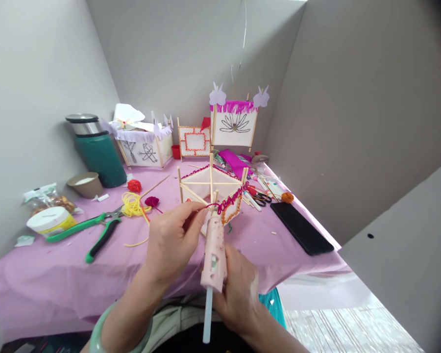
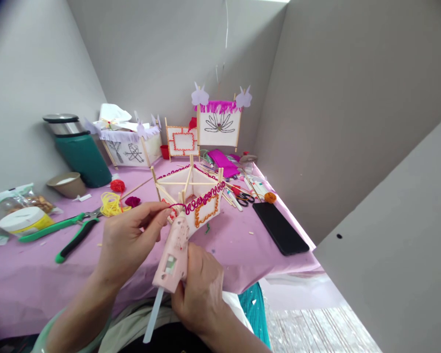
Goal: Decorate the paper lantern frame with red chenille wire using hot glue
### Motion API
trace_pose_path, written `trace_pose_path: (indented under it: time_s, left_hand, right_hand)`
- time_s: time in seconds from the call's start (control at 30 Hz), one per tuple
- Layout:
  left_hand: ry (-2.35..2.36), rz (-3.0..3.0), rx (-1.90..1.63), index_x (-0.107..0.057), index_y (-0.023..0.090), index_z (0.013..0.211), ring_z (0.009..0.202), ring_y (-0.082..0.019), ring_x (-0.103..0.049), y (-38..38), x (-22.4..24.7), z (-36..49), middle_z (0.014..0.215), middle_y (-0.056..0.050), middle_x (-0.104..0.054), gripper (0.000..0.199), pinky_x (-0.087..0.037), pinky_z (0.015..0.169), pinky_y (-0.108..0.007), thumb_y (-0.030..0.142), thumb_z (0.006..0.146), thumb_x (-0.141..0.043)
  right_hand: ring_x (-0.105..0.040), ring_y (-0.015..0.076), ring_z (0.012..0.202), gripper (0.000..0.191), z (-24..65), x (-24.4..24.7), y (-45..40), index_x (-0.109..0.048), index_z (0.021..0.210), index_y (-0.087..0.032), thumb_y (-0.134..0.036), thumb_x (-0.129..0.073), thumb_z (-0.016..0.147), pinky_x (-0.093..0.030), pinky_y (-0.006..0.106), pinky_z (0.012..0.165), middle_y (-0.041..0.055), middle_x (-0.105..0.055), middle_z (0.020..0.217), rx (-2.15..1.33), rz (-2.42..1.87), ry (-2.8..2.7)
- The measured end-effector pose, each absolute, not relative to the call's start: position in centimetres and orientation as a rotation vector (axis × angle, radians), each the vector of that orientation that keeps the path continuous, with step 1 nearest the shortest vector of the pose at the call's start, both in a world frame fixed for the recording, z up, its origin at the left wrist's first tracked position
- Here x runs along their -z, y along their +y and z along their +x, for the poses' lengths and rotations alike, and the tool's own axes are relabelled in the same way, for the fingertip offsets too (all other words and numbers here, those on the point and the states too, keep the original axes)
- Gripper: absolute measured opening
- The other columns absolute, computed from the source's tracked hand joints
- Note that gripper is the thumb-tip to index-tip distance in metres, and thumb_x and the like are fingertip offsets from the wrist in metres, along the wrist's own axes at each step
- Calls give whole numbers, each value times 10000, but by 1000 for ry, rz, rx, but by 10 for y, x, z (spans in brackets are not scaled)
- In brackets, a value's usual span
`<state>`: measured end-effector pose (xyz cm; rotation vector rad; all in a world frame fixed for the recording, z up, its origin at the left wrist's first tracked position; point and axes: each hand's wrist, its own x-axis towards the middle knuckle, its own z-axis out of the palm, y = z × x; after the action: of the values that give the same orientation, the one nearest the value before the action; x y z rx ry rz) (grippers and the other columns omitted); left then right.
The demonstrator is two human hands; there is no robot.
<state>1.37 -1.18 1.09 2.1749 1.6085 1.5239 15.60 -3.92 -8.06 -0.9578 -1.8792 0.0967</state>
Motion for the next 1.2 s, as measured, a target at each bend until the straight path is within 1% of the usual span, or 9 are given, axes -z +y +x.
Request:
trace_pose_path:
  time_s: [0.13,0.27,0.4,0.53,0.63,0.77,0.97,1.1,1.2]
  left_hand:
    - [1619,2185,-1506,-690,196,911,534,-90,-617,-12,-12,13,694,18,-701,124,-462,482,-180,251,866,-588]
    - [1617,2177,-1503,-688,196,912,531,-85,-613,-13,-12,13,692,22,-700,122,-466,489,-178,245,869,-585]
    - [1606,2186,-1512,-688,200,918,547,-88,-620,-12,-11,13,733,17,-713,126,-479,507,-182,254,869,-585]
    - [1613,2208,-1513,-690,198,907,544,-85,-619,-13,-11,12,728,20,-714,116,-472,512,-181,242,864,-592]
    - [1620,2219,-1521,-692,196,906,536,-83,-613,-12,-12,12,716,22,-712,113,-472,526,-185,225,860,-594]
    - [1624,2248,-1539,-698,202,905,562,-91,-619,-12,-11,12,754,16,-727,117,-487,557,-195,221,858,-593]
    - [1623,2285,-1534,-710,206,893,549,-98,-614,-11,-9,12,718,15,-723,125,-480,548,-201,213,853,-591]
    - [1659,2289,-1491,-719,209,875,542,-101,-612,-11,-6,13,696,17,-720,134,-465,542,-206,223,855,-587]
    - [1684,2291,-1434,-723,205,875,530,-97,-603,-11,-3,13,689,16,-721,141,-441,528,-204,234,858,-586]
  right_hand:
    - [-564,203,622,172,156,81,-40,-501,984,-181,-251,-459,833,-434,296,518,59,-591,758,-96,-956,-1875]
    - [-574,210,631,211,156,82,-40,-507,1025,-169,-236,-456,831,-437,302,527,65,-603,775,-83,-964,-1870]
    - [-572,213,629,163,155,81,-40,-503,974,-178,-233,-450,829,-423,300,518,62,-598,762,-87,-970,-1872]
    - [-568,215,630,193,156,81,-40,-498,1007,-169,-227,-452,830,-420,306,528,62,-596,768,-89,-955,-1880]
    - [-562,214,627,157,156,82,-41,-495,974,-175,-232,-454,833,-409,304,530,57,-587,755,-89,-951,-1870]
    - [-556,207,616,126,156,82,-40,-494,939,-184,-236,-452,832,-396,295,521,52,-583,748,-110,-970,-1879]
    - [-575,204,616,127,160,82,-41,-507,932,-187,-246,-456,831,-422,292,520,52,-586,750,-171,-917,-1894]
    - [-557,194,560,209,162,83,-44,-485,1024,-176,-263,-455,836,-422,288,480,34,-566,708,-243,-886,-1850]
    - [-527,178,508,280,163,83,-46,-464,1104,-170,-290,-450,852,-415,286,463,0,-530,660,-308,-887,-1811]
